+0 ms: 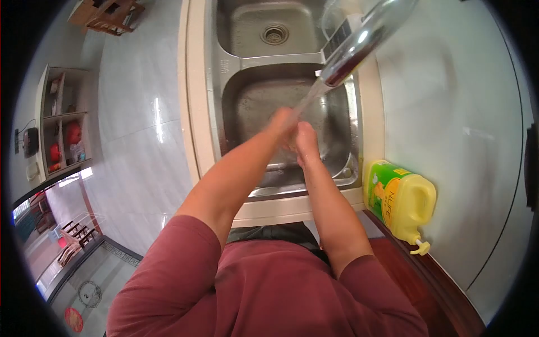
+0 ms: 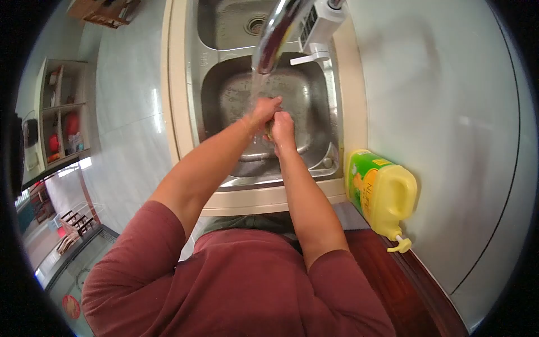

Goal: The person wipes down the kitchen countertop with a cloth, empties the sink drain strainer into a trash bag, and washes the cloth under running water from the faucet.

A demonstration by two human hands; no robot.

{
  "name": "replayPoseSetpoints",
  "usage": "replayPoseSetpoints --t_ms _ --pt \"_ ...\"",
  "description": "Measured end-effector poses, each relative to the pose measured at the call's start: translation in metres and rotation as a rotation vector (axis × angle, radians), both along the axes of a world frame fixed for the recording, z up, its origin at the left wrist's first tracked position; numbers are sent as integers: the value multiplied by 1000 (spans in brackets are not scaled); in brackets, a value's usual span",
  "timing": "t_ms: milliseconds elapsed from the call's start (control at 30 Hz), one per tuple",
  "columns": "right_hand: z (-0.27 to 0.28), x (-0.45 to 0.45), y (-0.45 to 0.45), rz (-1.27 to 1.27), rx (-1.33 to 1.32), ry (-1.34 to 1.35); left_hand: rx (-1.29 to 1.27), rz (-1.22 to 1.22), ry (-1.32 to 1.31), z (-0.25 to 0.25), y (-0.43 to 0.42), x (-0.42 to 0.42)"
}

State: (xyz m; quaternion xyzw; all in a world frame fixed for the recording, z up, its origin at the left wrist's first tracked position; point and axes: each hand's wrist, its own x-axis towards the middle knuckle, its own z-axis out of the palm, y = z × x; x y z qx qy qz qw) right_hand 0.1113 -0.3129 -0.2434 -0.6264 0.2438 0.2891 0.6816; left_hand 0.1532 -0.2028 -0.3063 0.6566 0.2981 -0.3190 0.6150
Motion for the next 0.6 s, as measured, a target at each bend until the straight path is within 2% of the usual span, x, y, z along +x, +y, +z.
replayPoseSetpoints --t_ms 67,167,267,367,467,567,600 --pt "17 -1 -17 -44 80 93 258 -372 -224 13 -1 14" --pt "43 -4 -19 -110 -5 152 677 -911 -482 54 3 24" --pt "39 -4 -12 -107 159 206 777 -1129 -491 71 9 34" --pt "33 -3 15 8 153 175 638 -841 -585 66 22 21" --pt "10 4 43 -65 293 286 451 -386 -475 87 44 -7" --pt "-31 7 76 -198 354 185 584 25 -580 109 51 -44" --pt "-61 13 82 -221 458 198 577 94 -527 114 52 -56"
